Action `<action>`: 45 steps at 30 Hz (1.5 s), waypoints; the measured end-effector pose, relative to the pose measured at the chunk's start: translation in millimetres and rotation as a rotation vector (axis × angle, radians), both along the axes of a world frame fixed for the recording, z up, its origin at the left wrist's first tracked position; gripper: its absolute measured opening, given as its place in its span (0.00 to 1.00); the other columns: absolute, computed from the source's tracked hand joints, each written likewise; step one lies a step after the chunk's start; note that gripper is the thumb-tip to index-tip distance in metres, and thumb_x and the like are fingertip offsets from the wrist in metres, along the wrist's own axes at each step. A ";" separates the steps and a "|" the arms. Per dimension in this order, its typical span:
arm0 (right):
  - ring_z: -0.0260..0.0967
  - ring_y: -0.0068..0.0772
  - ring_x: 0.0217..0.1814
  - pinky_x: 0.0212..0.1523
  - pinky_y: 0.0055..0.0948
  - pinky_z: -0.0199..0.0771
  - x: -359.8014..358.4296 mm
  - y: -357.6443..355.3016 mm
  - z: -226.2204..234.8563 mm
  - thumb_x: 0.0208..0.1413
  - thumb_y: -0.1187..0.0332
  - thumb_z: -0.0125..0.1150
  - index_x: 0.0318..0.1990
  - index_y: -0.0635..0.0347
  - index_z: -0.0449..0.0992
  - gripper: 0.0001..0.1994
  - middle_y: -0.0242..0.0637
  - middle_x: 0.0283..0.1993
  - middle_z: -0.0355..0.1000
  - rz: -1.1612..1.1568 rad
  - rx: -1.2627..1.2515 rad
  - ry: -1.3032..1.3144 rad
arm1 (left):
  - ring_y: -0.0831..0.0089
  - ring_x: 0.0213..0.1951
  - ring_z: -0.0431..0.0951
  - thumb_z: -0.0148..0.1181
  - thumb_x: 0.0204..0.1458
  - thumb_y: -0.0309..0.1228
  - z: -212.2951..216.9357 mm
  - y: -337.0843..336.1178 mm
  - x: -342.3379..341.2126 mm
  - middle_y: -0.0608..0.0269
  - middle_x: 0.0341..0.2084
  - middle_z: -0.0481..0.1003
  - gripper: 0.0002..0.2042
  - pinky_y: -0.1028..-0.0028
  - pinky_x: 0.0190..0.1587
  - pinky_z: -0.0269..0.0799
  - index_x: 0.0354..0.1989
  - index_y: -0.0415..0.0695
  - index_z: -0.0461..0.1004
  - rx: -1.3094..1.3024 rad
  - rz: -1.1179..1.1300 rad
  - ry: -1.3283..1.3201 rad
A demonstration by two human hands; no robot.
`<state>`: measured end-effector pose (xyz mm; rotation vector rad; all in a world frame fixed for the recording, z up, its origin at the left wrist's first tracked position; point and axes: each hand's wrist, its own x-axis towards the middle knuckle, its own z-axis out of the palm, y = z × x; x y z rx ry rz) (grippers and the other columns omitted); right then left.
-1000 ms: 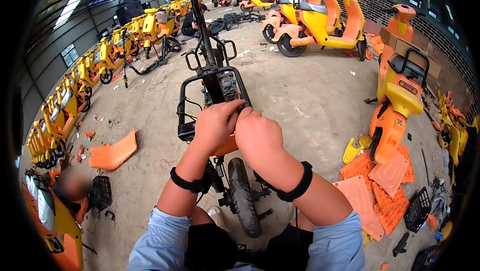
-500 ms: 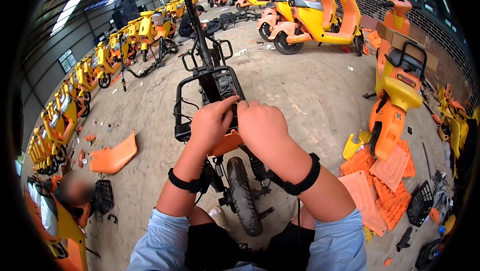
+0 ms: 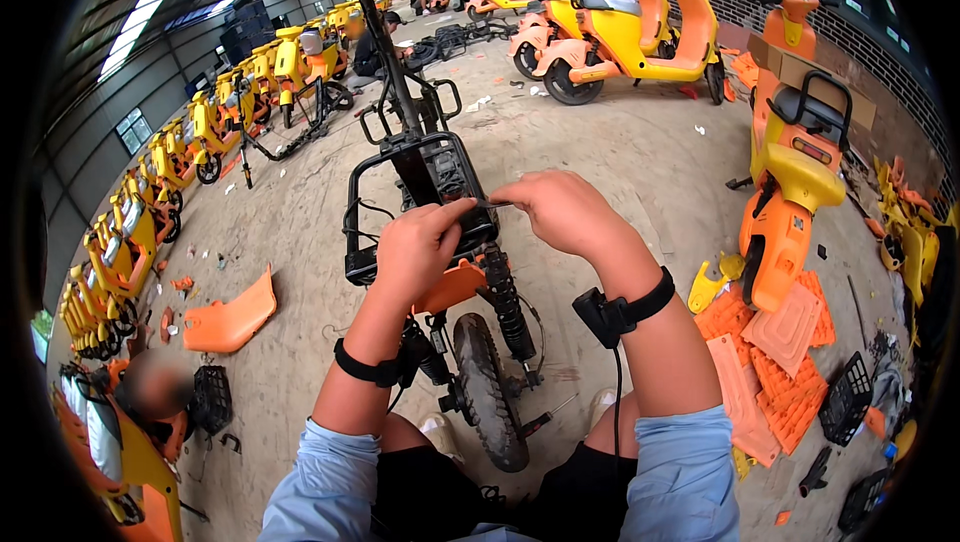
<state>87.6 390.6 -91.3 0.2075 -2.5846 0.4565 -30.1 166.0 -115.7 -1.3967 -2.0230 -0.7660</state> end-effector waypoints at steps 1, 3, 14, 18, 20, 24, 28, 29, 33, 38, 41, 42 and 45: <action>0.78 0.52 0.48 0.50 0.46 0.78 -3.2 1.5 -2.0 0.59 0.80 0.60 0.54 0.49 0.86 0.19 0.42 0.42 0.82 0.020 -0.013 0.009 | 0.59 0.30 0.82 0.64 0.57 0.27 0.2 -1.6 -0.1 0.63 0.27 0.79 0.16 0.60 0.32 0.78 0.53 0.57 0.85 0.000 0.002 0.002; 0.77 0.51 0.50 0.52 0.46 0.77 -9.3 3.8 -6.5 0.59 0.78 0.59 0.54 0.46 0.87 0.19 0.40 0.43 0.82 0.059 -0.038 0.028 | 0.59 0.30 0.82 0.64 0.56 0.27 0.5 -4.9 -0.6 0.63 0.26 0.79 0.17 0.60 0.32 0.78 0.53 0.57 0.85 -0.007 0.012 0.005; 0.77 0.48 0.52 0.57 0.46 0.75 -18.1 16.2 -26.1 0.62 0.77 0.61 0.53 0.44 0.88 0.17 0.35 0.44 0.83 0.095 -0.022 0.123 | 0.57 0.33 0.83 0.63 0.58 0.26 1.4 -1.4 0.9 0.62 0.29 0.81 0.16 0.60 0.35 0.79 0.53 0.56 0.86 -0.023 0.016 -0.049; 0.76 0.50 0.55 0.58 0.46 0.77 -11.1 3.3 -16.3 0.63 0.73 0.63 0.57 0.49 0.85 0.16 0.39 0.49 0.82 0.044 -0.010 -0.023 | 0.56 0.35 0.84 0.63 0.58 0.27 1.6 -2.9 1.8 0.61 0.32 0.83 0.15 0.60 0.36 0.80 0.52 0.55 0.86 -0.033 0.035 -0.080; 0.75 0.52 0.57 0.59 0.47 0.77 -7.1 -4.9 -12.1 0.63 0.70 0.65 0.59 0.51 0.82 0.17 0.42 0.50 0.81 -0.030 0.036 -0.088 | 0.56 0.35 0.84 0.63 0.59 0.27 2.4 -2.7 2.5 0.61 0.33 0.83 0.15 0.60 0.36 0.80 0.52 0.55 0.86 -0.026 0.034 -0.079; 0.73 0.55 0.62 0.61 0.48 0.76 5.9 -28.1 6.7 0.62 0.66 0.67 0.63 0.53 0.78 0.21 0.47 0.51 0.79 -0.166 0.074 -0.270 | 0.56 0.35 0.84 0.63 0.58 0.27 2.8 -2.8 2.9 0.62 0.33 0.84 0.15 0.60 0.36 0.80 0.52 0.55 0.86 -0.010 0.025 -0.069; 0.76 0.57 0.56 0.57 0.50 0.79 19.6 -53.4 8.5 0.63 0.63 0.67 0.56 0.62 0.77 0.18 0.51 0.47 0.79 -0.227 0.135 -0.315 | 0.57 0.35 0.85 0.63 0.57 0.27 1.1 -2.7 1.7 0.62 0.33 0.84 0.16 0.60 0.36 0.80 0.52 0.55 0.86 -0.031 0.032 -0.053; 0.77 0.57 0.54 0.56 0.50 0.79 23.0 -67.2 18.3 0.63 0.62 0.67 0.54 0.64 0.76 0.17 0.51 0.46 0.79 -0.230 0.128 -0.345 | 0.58 0.35 0.85 0.63 0.57 0.27 0.7 -4.9 1.0 0.62 0.33 0.84 0.16 0.60 0.36 0.80 0.53 0.55 0.86 -0.029 0.035 -0.048; 0.83 0.56 0.39 0.41 0.45 0.85 12.3 -96.9 -12.8 0.57 0.65 0.71 0.43 0.69 0.76 0.16 0.51 0.39 0.81 -0.317 0.172 -0.146 | 0.58 0.35 0.85 0.63 0.57 0.27 -0.4 -0.7 -0.2 0.62 0.32 0.84 0.16 0.60 0.35 0.80 0.53 0.55 0.85 -0.013 0.023 -0.046; 0.84 0.53 0.37 0.37 0.42 0.86 12.5 -92.2 -2.6 0.53 0.70 0.69 0.41 0.69 0.75 0.12 0.51 0.36 0.80 -0.317 0.103 -0.058 | 0.57 0.34 0.85 0.63 0.58 0.28 0.5 -1.2 0.8 0.60 0.31 0.84 0.17 0.59 0.35 0.80 0.56 0.55 0.84 0.017 0.024 -0.048; 0.83 0.55 0.39 0.39 0.45 0.85 13.2 -90.2 8.8 0.56 0.72 0.65 0.40 0.68 0.76 0.09 0.51 0.36 0.80 -0.315 0.061 -0.002 | 0.56 0.34 0.85 0.63 0.58 0.28 4.0 -2.2 5.9 0.59 0.32 0.84 0.19 0.58 0.35 0.80 0.58 0.55 0.82 0.023 0.052 -0.104; 0.83 0.55 0.40 0.40 0.47 0.84 11.0 -84.7 8.7 0.56 0.72 0.65 0.40 0.67 0.76 0.09 0.50 0.36 0.80 -0.291 0.078 -0.011 | 0.56 0.34 0.85 0.63 0.59 0.28 4.3 -2.3 5.6 0.58 0.31 0.84 0.19 0.58 0.35 0.80 0.59 0.55 0.82 0.012 0.059 -0.108; 0.80 0.56 0.46 0.47 0.51 0.81 10.0 -63.3 14.7 0.57 0.75 0.62 0.41 0.62 0.78 0.05 0.45 0.39 0.80 -0.211 0.036 -0.124 | 0.57 0.34 0.85 0.63 0.59 0.28 1.6 -4.7 2.9 0.59 0.32 0.84 0.18 0.58 0.35 0.80 0.58 0.55 0.82 0.025 0.038 -0.088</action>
